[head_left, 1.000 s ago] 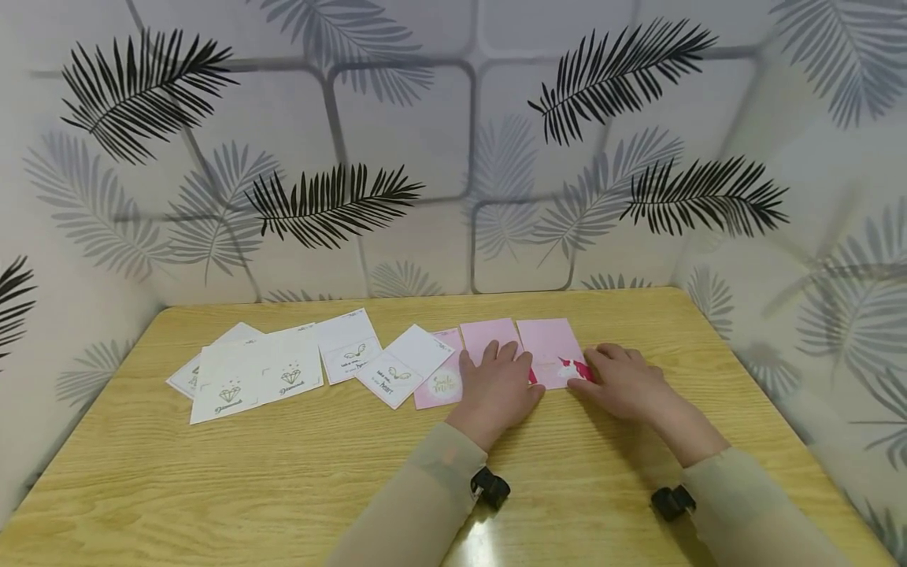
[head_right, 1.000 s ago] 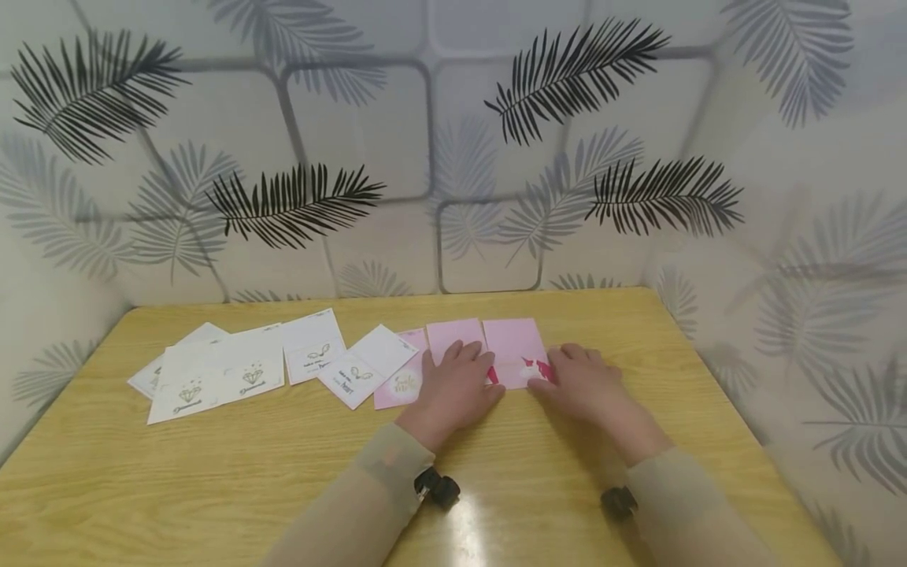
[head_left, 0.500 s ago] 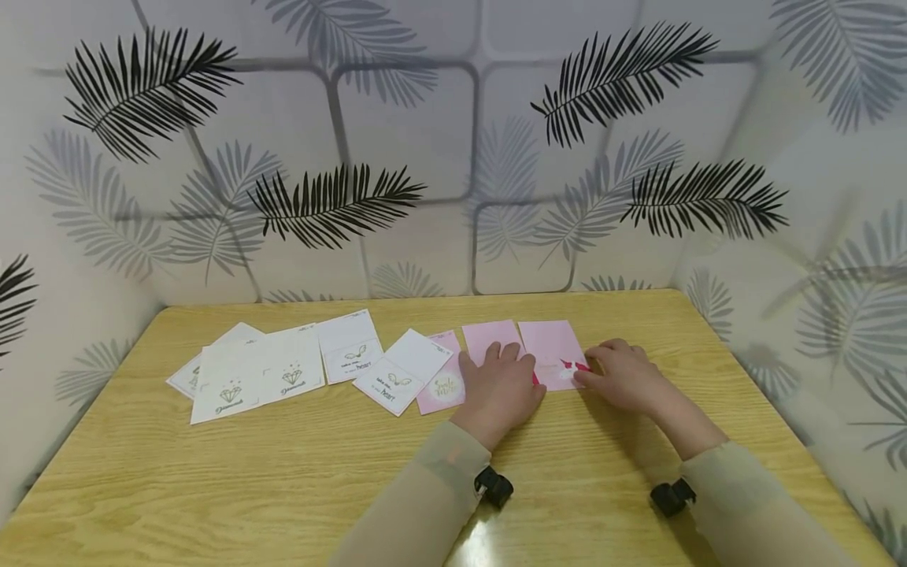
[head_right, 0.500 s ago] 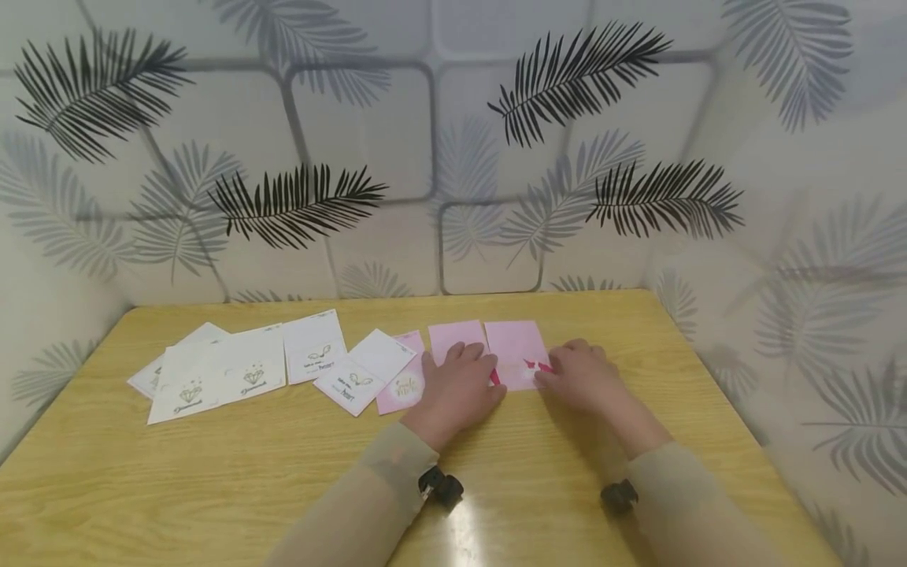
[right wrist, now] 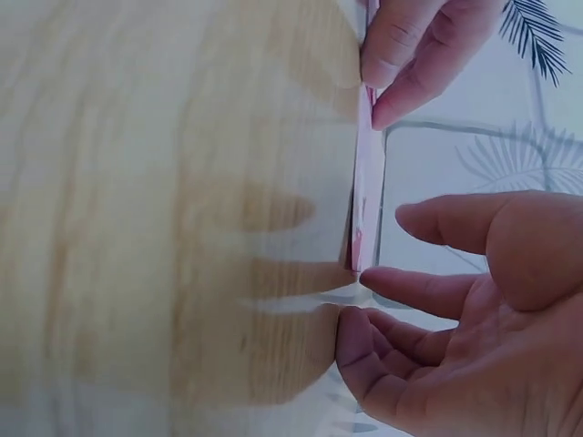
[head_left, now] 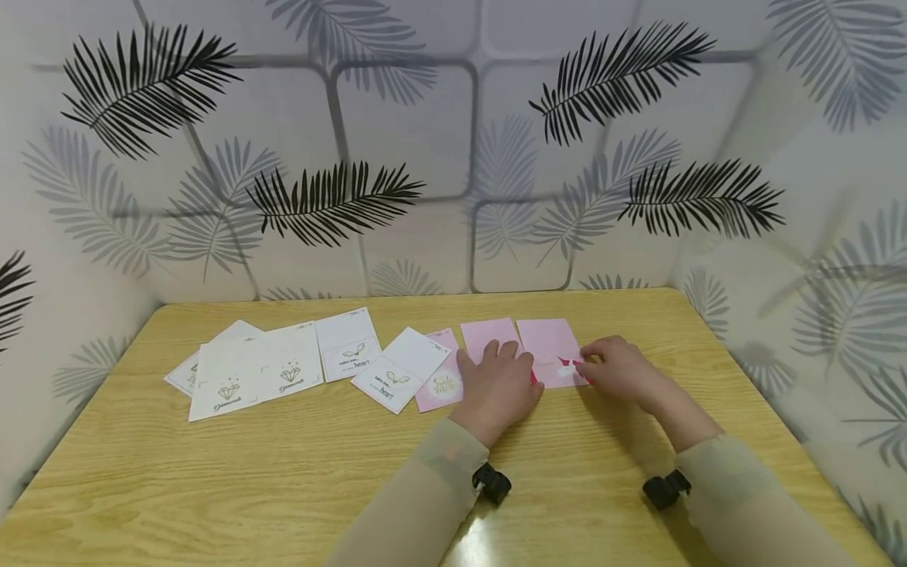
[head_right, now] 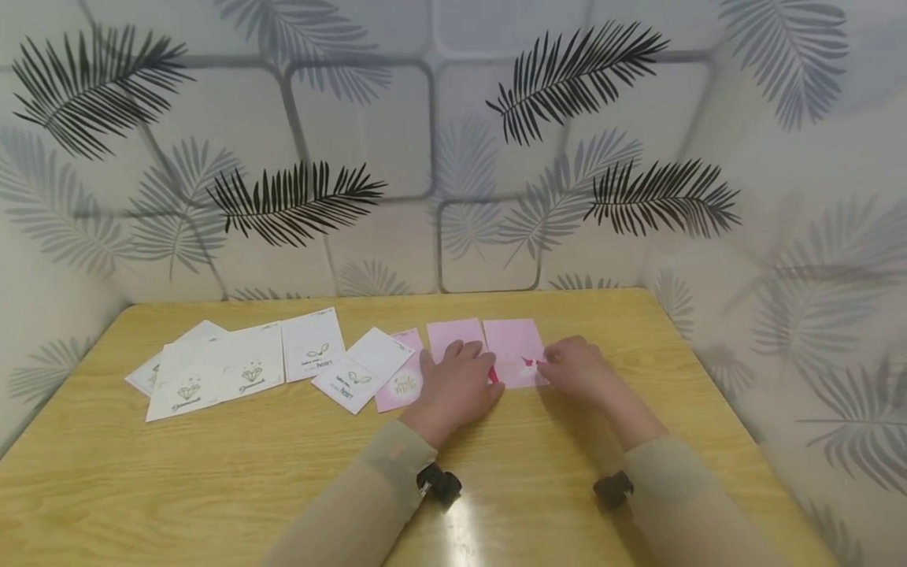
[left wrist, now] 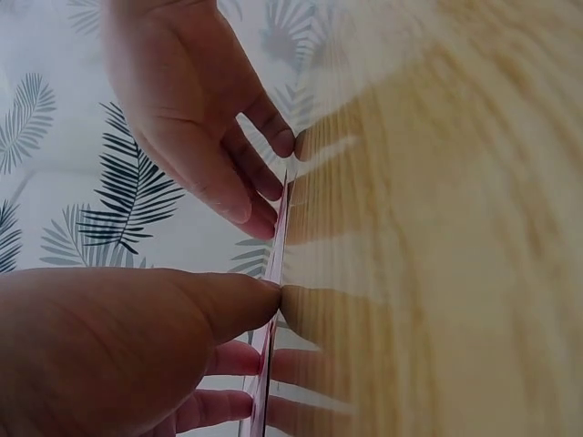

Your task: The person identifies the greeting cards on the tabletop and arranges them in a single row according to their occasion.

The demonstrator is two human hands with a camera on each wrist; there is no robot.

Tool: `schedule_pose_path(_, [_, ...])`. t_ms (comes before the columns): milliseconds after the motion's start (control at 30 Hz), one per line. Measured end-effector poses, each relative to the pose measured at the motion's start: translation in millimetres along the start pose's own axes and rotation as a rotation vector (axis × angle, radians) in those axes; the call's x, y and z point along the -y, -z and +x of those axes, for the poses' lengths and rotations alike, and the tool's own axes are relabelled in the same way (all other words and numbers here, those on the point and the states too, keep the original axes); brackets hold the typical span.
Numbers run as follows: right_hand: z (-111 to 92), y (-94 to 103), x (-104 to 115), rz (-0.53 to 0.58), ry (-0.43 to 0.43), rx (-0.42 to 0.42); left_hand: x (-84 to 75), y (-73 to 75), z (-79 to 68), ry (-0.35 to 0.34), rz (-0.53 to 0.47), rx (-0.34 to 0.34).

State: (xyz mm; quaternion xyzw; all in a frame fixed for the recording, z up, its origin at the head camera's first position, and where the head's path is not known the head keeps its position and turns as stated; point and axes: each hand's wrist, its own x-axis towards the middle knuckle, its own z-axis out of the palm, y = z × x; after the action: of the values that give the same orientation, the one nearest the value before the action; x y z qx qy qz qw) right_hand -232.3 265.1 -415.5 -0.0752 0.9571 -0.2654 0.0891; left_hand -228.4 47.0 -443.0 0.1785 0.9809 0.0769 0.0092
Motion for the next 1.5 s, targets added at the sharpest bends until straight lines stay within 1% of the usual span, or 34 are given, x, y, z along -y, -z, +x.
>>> schedule_pose_path(100, [0,3.9,1,0.112,-0.046,0.021,0.2,-0.5,0.9,0.003,0.005,0.000])
schedule_pose_path(167, [-1,6.7,1,0.167,-0.094,0.037,0.3,-1.2,1.6,0.004,0.005,-0.003])
schedule_pose_path(233, [-1,9.1,2,0.204,-0.139,0.045,0.4,-1.8,2.3,0.003,0.004,-0.006])
schedule_pose_path(367, [-2,11.5,3,0.257,-0.187,0.055,0.3,-2.3,1.9,0.002,-0.002,-0.008])
schedule_pose_path(667, [1,9.4,1,0.347,-0.215,0.047,-0.4,-0.3,0.5,0.006,-0.004,0.002])
schedule_pose_path(767, [1,8.8,0,0.369,-0.214,0.038,-0.6,0.2,0.7,0.007,-0.002,0.004])
schedule_pose_path(1000, [3,5.9,-2,0.461,-0.212,0.037,0.1,-0.1,1.1,0.014,-0.003,0.009])
schedule_pose_path(1167, [5,4.4,-3,0.459,-0.222,0.022,1.3,-0.5,2.0,0.003,-0.017,0.003])
schedule_pose_path(1233, [3,4.9,-2,0.460,-0.220,0.003,1.7,-0.3,3.1,-0.012,-0.021,-0.015])
schedule_pose_path(1400, [-5,9.7,-3,0.529,-0.220,-0.045,0.0,1.2,4.6,-0.065,-0.063,-0.080])
schedule_pose_path(1500, [-8,14.8,-8,0.563,-0.225,-0.071,-4.0,3.5,3.9,-0.090,-0.088,-0.097])
